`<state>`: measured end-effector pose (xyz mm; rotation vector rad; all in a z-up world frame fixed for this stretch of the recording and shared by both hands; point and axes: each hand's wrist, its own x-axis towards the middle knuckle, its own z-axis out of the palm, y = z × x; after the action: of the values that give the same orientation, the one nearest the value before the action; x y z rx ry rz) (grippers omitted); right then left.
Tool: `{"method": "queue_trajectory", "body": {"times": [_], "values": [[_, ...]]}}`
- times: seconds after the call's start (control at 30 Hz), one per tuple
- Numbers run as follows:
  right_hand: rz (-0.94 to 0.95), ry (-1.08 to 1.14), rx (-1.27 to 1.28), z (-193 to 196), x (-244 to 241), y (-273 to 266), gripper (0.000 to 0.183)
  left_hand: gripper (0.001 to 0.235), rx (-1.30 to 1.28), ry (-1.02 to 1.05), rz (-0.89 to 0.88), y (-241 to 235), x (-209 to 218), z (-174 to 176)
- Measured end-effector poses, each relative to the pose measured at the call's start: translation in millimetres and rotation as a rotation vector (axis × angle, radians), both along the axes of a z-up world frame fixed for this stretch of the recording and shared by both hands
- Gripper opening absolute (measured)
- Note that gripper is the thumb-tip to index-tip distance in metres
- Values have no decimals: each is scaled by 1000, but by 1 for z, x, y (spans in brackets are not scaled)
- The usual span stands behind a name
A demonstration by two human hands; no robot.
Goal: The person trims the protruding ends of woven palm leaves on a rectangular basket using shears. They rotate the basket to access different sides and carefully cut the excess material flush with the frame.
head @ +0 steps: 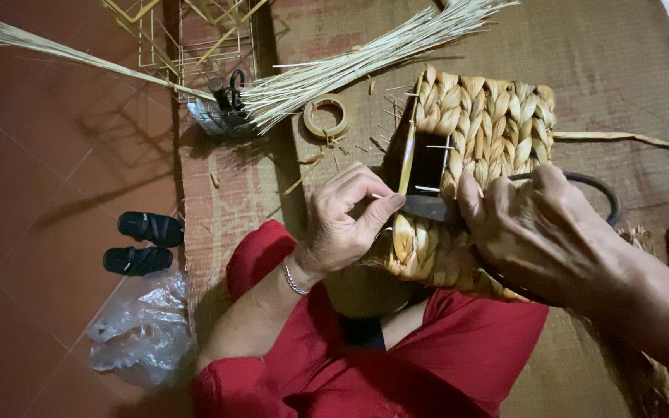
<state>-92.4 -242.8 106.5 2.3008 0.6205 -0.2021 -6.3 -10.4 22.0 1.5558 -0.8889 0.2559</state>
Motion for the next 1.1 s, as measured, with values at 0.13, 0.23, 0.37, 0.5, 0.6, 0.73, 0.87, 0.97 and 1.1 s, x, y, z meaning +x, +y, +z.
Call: {"method": "queue_trajectory", "body": {"times": [0.13, 0.23, 0.37, 0.5, 0.6, 0.73, 0.87, 0.97, 1.1], "values": [[23, 36, -40, -1, 1, -1, 63, 16, 17, -6, 22, 1, 1, -2], [38, 101, -89, 0, 5, -1, 63, 15, 1, 16, 29, -1, 4, -5], [73, 179, -162, 4, 11, 2, 65, 16, -30, 44, 5, 0, 4, -8], [150, -43, -204, 0, -1, -7, 84, 14, -60, 61, 22, 2, 4, -5], [43, -17, -10, -27, -5, -19, 76, 14, -73, 8, 67, 9, 5, -2], [-6, 53, -51, -46, -8, -58, 58, 9, 23, -124, 289, 18, 19, -6], [-568, 158, 4, -28, -42, -73, 65, 27, 251, -220, 330, 29, 25, -23], [-833, 7, 766, -22, -74, -80, 58, 24, 207, 199, -169, 29, 7, -45], [-1080, -98, 1844, -65, -117, -78, 51, 40, 195, 246, -471, 20, -21, -60]]}}
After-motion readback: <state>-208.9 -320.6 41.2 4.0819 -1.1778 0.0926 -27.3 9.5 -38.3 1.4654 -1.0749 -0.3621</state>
